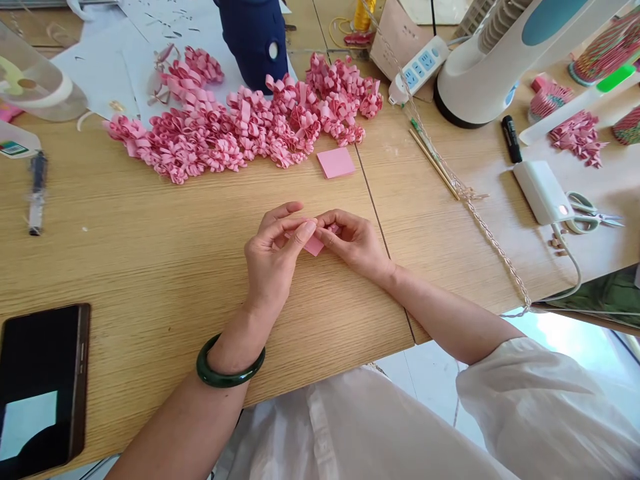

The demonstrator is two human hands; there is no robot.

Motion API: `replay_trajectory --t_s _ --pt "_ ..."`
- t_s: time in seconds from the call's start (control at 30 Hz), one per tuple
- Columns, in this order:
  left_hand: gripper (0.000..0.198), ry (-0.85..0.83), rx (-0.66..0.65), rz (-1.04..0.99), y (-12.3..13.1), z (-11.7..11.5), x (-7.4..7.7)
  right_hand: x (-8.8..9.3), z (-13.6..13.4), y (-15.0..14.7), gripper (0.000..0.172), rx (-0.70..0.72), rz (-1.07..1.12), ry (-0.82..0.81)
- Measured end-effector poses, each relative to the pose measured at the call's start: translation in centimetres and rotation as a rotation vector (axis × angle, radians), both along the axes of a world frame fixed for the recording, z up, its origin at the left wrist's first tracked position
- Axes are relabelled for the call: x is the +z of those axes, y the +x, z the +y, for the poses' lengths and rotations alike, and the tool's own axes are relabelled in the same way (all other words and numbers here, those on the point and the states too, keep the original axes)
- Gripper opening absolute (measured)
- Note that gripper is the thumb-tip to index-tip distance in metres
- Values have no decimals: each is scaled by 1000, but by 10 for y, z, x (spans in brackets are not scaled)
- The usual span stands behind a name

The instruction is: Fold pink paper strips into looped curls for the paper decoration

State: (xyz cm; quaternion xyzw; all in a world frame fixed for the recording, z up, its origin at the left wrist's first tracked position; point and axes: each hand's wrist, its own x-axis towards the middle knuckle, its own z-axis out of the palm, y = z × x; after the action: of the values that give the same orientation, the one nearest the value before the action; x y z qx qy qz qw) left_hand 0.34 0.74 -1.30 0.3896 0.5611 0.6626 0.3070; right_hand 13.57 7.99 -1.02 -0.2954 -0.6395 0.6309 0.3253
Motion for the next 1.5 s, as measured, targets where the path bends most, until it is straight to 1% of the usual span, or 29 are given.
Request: replay_trajectory --t_s 0.13,0.27,0.33,0.4,0.53,0.6,0.63,0.77,0.87,0.97,1.13,1.2,1.37,1.43,1.5 --pt "7 -7 -19 1 -2 -1 -1 0 -2 1 42 -2 -7 -19" --pt "7 -25 -76 68 -4 -1 -2 -1 -2 2 30 -28 -51 27" --pt "6 -28 -75 108 -5 -2 -1 -1 -2 2 24 -40 -71 50" --pt "8 -18 -38 156 -5 -2 2 0 -1 2 20 -51 -93 64" --pt "13 25 130 341 -8 -6 10 3 -2 2 16 -64 -139 69" --pt "15 12 171 392 -9 -8 12 3 -2 3 16 -63 -141 76" --pt "16 -10 161 382 -9 -9 13 2 -2 3 17 -61 -137 84" --pt "17 -124 45 235 -7 -10 13 -1 -1 3 18 -50 -117 128" --pt "17 -152 10 186 -3 -8 15 -3 0 3 21 -48 -116 151" --pt "17 -165 4 176 -2 -7 15 -4 0 4 25 -48 -126 147" --pt "18 -181 10 171 -3 -6 13 -4 -1 4 25 -51 -67 186" --pt "16 -179 7 185 -3 -6 12 -3 -1 4 24 -71 -40 230" --pt "13 -172 -3 189 -5 -4 8 0 0 5 21 -146 -32 401" --pt "12 -173 -1 185 -5 -4 8 1 1 5 23 -147 -44 405" --pt "11 -179 10 190 -4 -4 7 2 1 5 25 -138 -48 372"
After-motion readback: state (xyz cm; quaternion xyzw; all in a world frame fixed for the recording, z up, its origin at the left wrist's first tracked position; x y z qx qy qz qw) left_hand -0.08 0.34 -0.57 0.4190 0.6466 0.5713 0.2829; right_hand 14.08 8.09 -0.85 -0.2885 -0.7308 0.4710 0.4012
